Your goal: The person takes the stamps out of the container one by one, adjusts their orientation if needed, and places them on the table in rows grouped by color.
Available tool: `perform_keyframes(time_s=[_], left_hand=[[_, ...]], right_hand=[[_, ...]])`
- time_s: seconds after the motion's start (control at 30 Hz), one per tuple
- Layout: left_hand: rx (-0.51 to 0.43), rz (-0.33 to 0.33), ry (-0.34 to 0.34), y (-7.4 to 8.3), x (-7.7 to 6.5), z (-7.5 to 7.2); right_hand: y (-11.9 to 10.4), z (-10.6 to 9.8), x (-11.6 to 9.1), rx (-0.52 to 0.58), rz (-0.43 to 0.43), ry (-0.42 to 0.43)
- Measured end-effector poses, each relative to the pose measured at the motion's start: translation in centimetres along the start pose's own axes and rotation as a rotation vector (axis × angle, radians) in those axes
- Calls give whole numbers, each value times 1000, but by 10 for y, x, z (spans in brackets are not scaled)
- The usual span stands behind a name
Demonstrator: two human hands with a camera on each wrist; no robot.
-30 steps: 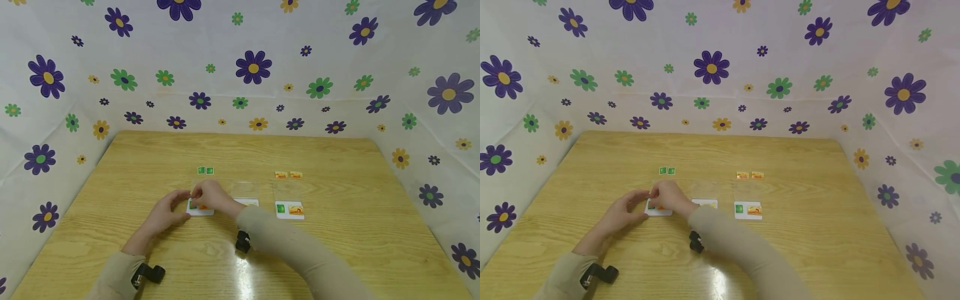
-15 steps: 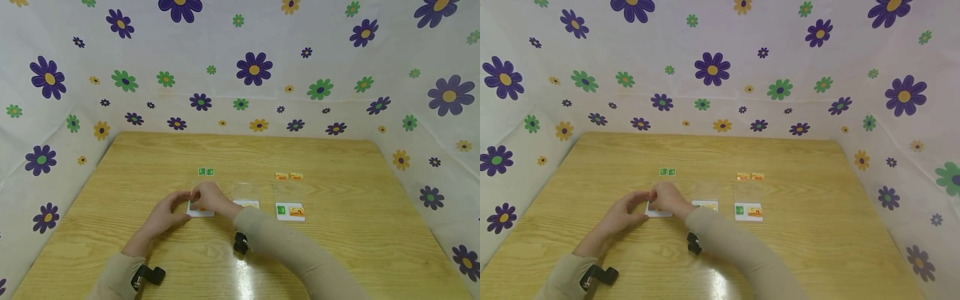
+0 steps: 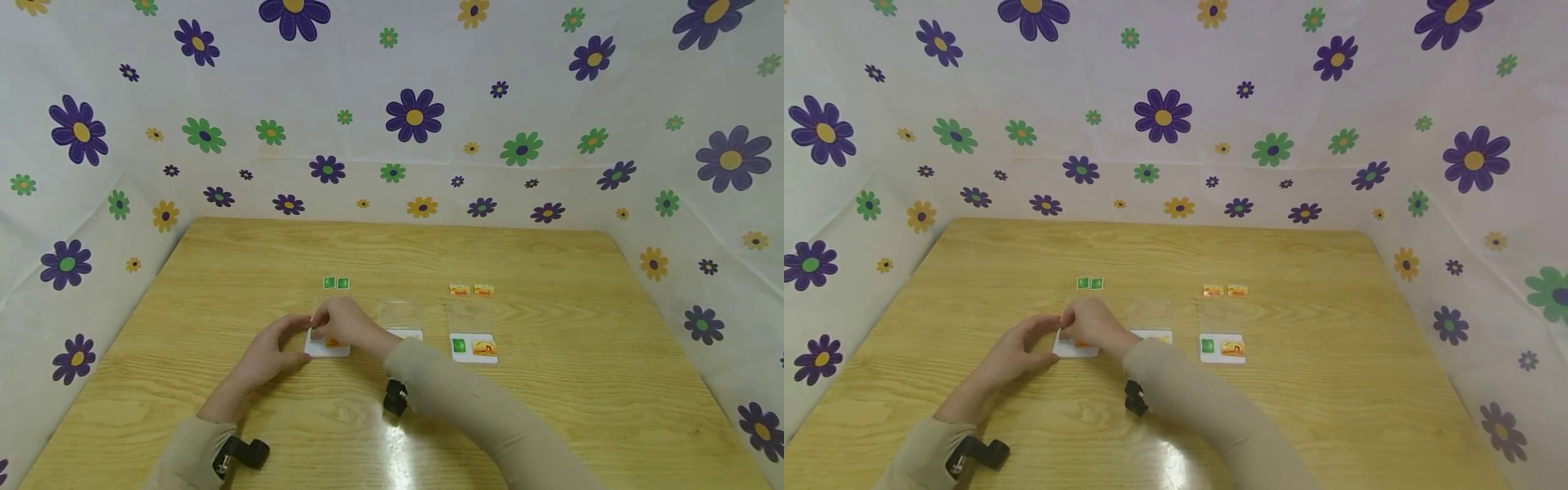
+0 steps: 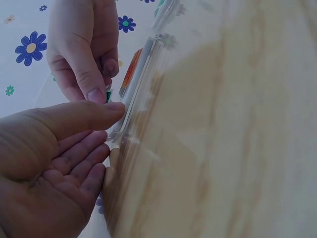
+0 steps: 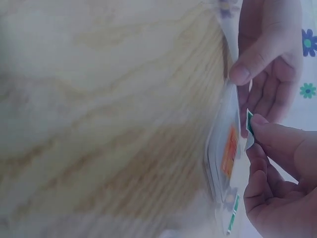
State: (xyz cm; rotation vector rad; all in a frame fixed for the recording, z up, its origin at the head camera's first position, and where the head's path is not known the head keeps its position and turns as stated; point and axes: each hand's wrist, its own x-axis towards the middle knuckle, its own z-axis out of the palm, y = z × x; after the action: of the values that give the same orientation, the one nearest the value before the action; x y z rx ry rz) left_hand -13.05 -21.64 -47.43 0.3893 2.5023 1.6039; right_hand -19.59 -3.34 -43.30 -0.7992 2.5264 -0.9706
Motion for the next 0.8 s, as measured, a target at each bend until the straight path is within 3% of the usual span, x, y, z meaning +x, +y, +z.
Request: perform_keyframes(time_s=[0.53, 0.8], left_hand=[[-8, -18, 10, 1, 1, 1], [5, -21, 11, 1, 1, 1]], right_hand=[[21, -35, 14, 23, 70, 50], [33, -50, 21, -31, 68, 100]])
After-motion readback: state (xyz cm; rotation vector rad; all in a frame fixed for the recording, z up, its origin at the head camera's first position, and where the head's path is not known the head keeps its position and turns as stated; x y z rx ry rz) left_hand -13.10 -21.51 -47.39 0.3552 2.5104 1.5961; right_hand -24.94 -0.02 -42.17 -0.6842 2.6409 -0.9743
